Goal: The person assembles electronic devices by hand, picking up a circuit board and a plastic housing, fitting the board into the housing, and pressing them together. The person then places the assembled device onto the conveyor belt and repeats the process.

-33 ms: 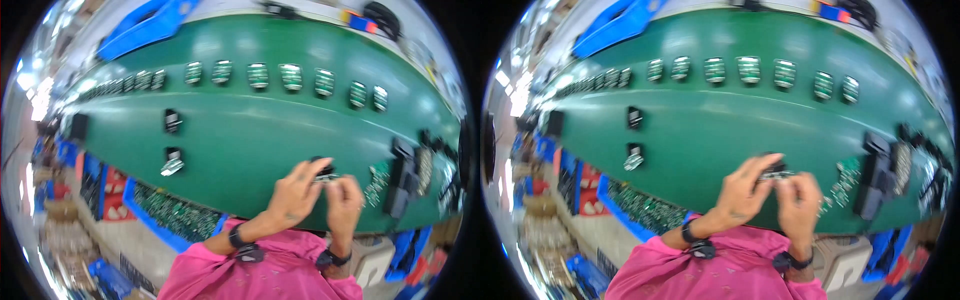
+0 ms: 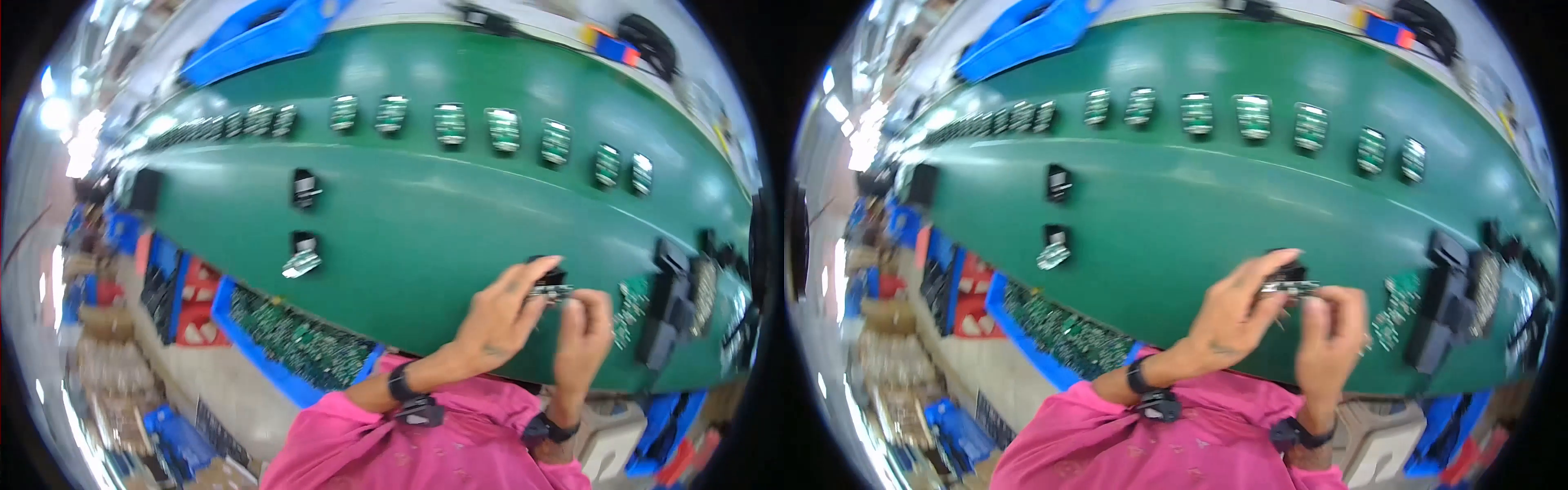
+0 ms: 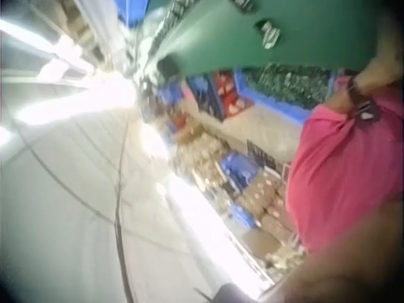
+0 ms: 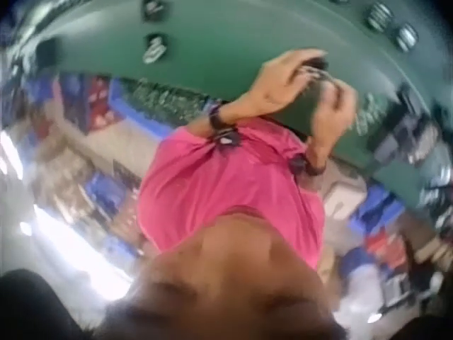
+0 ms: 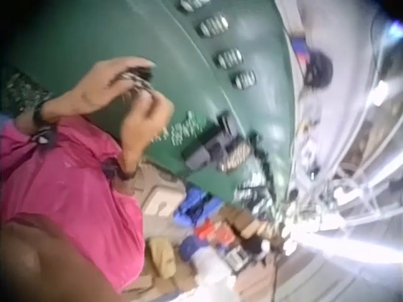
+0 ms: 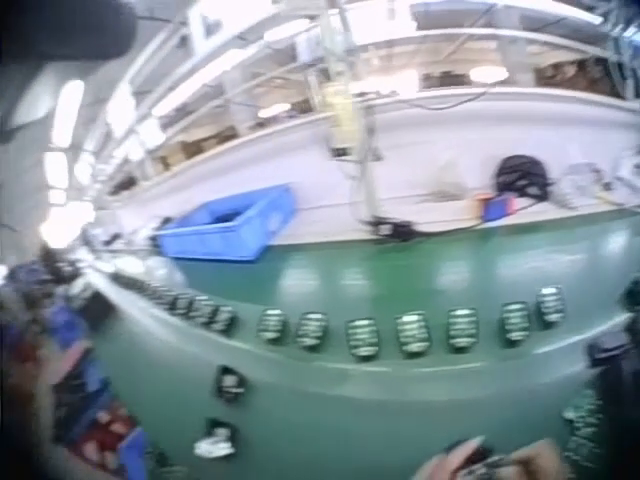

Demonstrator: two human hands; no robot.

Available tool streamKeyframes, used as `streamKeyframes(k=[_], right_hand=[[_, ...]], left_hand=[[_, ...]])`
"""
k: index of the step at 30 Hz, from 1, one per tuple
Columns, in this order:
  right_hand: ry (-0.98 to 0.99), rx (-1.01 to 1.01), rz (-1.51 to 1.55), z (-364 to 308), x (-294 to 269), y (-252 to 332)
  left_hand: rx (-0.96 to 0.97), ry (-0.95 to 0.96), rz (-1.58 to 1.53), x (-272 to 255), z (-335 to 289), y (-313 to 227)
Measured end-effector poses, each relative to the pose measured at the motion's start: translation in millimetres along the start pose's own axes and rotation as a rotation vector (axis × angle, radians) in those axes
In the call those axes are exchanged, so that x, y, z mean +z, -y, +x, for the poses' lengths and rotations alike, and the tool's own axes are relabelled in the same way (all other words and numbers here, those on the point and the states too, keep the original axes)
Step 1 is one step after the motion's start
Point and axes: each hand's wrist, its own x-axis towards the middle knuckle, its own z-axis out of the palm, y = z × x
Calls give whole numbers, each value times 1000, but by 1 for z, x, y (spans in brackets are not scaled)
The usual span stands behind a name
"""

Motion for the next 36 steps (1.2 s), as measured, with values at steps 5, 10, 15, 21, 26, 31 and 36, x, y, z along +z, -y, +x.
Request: streamKeyframes(k=[5,10,15,21,26,31,36], right_hand=[[247,268,370,1,-2,-42],[72,158,549,-6,7,-26],[84,82,436,-2,10,-29],[365,280,394,9,-19,-22],[415,44,84,10,-14,-10],[313,-64,-64,8,-14,5],[186,-140,-83,13,-2,10]], left_hand=[[-207,110,-390,-15,0,2],[-222,199,-372,-22,0,4],[-180,178,-390,-23,2,3],[12,158,-87,-17,-1,14],[160,66,98,-7,-4,23],[219,21,73,1,-4,20],[122,50,120,-13,-1,10]])
